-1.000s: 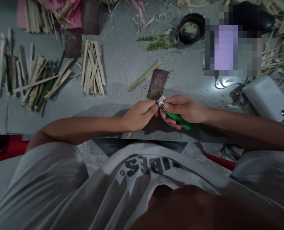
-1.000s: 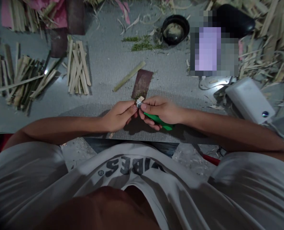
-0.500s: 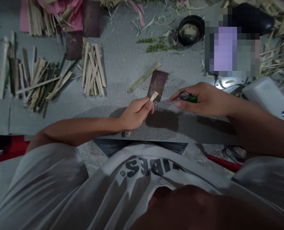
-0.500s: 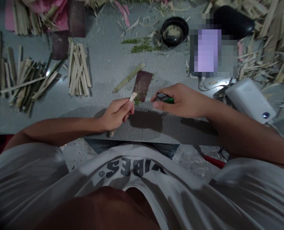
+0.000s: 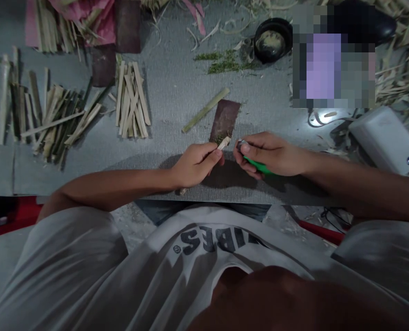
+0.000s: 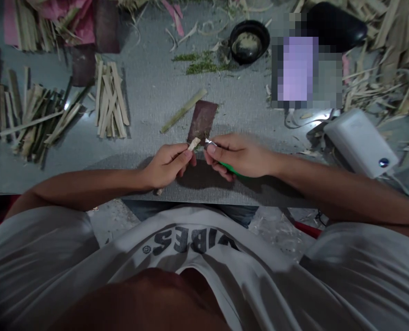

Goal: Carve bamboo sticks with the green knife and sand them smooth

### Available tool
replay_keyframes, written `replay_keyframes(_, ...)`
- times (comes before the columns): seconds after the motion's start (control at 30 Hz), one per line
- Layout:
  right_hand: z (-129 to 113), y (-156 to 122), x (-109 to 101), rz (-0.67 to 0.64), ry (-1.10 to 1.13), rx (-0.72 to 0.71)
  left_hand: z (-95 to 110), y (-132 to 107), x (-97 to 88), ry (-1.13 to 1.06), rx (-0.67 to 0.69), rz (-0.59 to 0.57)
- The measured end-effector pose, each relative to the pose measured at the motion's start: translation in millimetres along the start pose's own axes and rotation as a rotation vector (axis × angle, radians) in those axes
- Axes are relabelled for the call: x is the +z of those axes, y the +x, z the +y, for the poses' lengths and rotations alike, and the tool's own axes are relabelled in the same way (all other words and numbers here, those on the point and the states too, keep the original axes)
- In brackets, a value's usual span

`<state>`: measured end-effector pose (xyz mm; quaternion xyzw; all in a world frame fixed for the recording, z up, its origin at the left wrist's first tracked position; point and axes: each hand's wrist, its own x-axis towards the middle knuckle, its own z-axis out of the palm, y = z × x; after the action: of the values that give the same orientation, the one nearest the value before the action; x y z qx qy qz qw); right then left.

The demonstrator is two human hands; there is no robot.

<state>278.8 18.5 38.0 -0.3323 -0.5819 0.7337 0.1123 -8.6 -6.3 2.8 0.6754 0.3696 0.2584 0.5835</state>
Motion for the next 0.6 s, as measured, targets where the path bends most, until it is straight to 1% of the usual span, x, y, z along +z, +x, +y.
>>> replay_keyframes(0.07, 4, 7, 9, 0.063, -0.085, -0.056, 2, 0, 0.0, 0.025, -0.003, -0.014)
replay_keyframes(0.1, 5, 10, 13, 0.129, -0.160, -0.079, 3, 1, 0.1, 0.037, -0.007, -0.011)
replay_keyframes(0.2, 5, 11, 19, 0.386, -0.377, -0.119, 6, 2, 0.4, 0.077, -0.026, -0.006)
replay_keyframes(0.27, 4, 11, 20, 0.501, -0.441, -0.111, 8, 3, 0.5, 0.107, -0.041, -0.019)
replay_keyframes(0.33, 5, 10, 20, 0.528, -0.453, -0.082, 10, 3, 0.3, 0.129, -0.049, -0.029)
replay_keyframes(0.4, 7, 11, 20, 0.521, -0.457, -0.059, 12, 3, -0.1, 0.139, -0.061, -0.034)
replay_keyframes(0.47, 9, 12, 22, 0.539, -0.489, -0.062, 14, 3, -0.7, 0.144, -0.079, -0.042)
replay_keyframes(0.53, 7, 13, 22, 0.576, -0.571, -0.085, 14, 3, -1.4, 0.142, -0.092, -0.048)
replay_keyframes(0.6, 0, 12, 15, 0.575, -0.700, -0.080, 15, 3, -1.8, 0.130, -0.102, -0.041)
